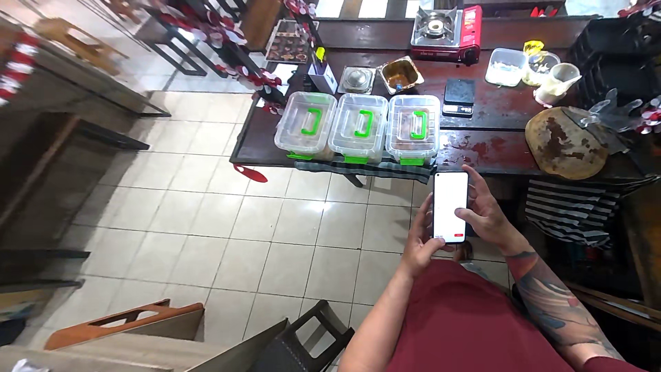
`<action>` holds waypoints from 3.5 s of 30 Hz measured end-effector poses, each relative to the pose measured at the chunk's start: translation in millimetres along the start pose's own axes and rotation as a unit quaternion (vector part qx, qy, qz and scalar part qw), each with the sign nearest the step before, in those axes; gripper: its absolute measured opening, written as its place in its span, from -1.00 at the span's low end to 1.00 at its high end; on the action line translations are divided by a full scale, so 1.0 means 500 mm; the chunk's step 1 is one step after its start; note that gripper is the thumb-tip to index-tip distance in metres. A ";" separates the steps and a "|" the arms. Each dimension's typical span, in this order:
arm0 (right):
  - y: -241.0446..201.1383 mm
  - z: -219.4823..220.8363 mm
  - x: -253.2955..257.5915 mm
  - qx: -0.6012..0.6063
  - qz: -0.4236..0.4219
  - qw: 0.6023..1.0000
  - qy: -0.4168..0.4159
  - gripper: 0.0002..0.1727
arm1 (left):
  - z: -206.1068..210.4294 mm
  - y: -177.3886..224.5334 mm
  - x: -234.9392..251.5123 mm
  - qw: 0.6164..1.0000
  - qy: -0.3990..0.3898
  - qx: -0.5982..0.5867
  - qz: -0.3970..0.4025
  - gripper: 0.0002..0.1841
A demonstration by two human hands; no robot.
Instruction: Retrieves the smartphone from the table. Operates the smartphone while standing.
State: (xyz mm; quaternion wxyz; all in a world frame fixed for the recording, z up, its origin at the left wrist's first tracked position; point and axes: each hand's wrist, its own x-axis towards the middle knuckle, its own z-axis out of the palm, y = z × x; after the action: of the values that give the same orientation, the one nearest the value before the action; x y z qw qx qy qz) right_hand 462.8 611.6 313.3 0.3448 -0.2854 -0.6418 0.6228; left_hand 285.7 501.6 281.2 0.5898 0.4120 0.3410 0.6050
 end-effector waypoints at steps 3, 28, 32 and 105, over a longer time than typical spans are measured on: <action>-0.002 0.001 -0.001 -0.007 -0.001 1.000 0.003 0.03 | 0.002 0.000 -0.002 1.000 0.004 0.009 0.002 0.00; 0.010 -0.002 -0.026 -0.028 -0.001 1.000 0.005 -0.04 | 0.004 -0.007 -0.012 1.000 0.008 0.008 0.006 0.02; 0.006 -0.003 -0.026 -0.025 -0.003 1.000 -0.003 -0.08 | 0.003 -0.006 -0.012 1.000 0.006 0.009 0.004 0.03; 0.018 0.005 -0.093 0.043 -0.028 0.999 -0.016 0.01 | 0.038 0.004 0.000 0.996 0.040 0.057 0.053 0.07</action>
State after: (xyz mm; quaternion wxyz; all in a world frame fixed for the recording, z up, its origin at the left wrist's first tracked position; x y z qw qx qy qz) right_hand 488.2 573.7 300.4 0.3632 -0.2421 -0.6274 0.6448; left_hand 301.8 500.3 290.9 0.5186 0.4382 0.3760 0.6306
